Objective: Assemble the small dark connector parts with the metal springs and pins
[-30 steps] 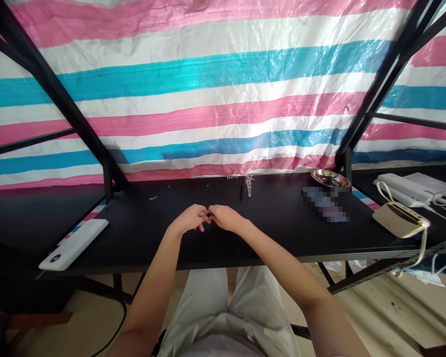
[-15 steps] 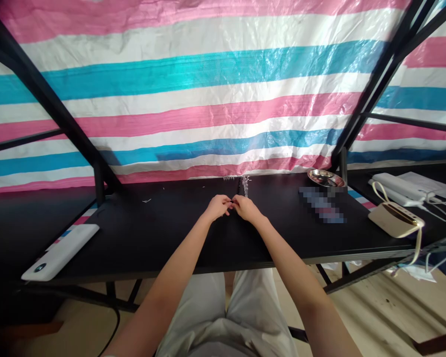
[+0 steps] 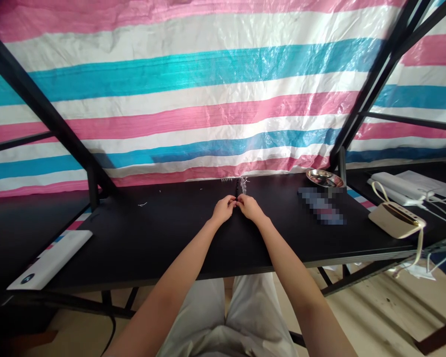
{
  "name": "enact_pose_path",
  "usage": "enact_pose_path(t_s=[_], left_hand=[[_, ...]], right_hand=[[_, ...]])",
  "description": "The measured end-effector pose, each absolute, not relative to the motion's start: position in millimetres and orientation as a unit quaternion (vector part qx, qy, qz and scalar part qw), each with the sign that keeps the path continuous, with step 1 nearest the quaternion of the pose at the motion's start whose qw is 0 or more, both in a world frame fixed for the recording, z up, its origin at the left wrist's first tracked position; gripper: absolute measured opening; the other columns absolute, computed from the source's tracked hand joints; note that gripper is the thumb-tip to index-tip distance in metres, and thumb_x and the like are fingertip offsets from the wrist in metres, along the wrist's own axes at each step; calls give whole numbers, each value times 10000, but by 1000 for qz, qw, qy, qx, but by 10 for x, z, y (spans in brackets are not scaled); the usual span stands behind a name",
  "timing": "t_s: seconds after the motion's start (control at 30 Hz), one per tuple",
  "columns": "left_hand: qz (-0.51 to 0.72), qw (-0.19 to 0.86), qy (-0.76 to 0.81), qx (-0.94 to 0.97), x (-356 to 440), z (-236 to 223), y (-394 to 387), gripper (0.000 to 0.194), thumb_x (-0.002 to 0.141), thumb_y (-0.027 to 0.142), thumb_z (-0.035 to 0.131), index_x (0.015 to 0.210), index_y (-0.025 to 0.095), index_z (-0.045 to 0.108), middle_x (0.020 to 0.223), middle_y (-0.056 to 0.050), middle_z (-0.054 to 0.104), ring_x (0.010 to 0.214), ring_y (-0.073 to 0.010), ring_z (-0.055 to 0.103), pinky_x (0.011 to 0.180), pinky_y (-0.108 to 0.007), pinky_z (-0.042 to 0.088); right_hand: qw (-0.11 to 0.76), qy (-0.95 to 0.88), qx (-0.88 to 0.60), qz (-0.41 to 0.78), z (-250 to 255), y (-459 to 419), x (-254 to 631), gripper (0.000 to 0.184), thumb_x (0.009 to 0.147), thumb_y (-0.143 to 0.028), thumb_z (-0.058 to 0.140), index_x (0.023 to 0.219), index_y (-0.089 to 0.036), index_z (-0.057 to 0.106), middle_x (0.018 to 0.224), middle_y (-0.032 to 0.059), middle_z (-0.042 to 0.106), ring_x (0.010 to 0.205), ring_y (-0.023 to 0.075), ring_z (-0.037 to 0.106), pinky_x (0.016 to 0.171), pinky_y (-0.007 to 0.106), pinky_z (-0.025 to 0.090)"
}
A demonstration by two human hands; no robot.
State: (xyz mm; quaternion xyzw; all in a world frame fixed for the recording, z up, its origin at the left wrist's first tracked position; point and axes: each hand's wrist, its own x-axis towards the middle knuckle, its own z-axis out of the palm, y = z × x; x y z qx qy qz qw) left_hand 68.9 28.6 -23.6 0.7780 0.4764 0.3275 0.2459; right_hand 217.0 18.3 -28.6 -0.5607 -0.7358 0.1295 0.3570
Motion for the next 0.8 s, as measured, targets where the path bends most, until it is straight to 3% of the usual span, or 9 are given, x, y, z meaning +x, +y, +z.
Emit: enact_pose_path(t_s=[0.27,0.6,0.8], left_hand=[[304,209,502,782,712,-227,252,237,864,283,425,1015,223,598,909,-42,672,832,-168,608,723,-263,440],[324,222,494,776,695,-217,239,224,837,243,458,1008,206,597,847,-23,673,791,-145,602,736,-248,436],[352,233,485,766,678,-217,230,207,816,200,466,965,186,609,798,-25,666,720,-127,596,727,-239,439]], right_hand=[[345,-734,-569,135,-285,167,2185,54,783,-230,526,766,-182,542,699,13,601,616,128,530,613,233,391],[322,-699,-629,106,-356,170,2342,87,776,-140,539,857,-156,568,844,75,643,767,153,589,713,258,430],[315,-666,-670,93,-381,188,2318,66,775,-212,573,809,-158,590,767,56,637,688,140,578,672,245,423]])
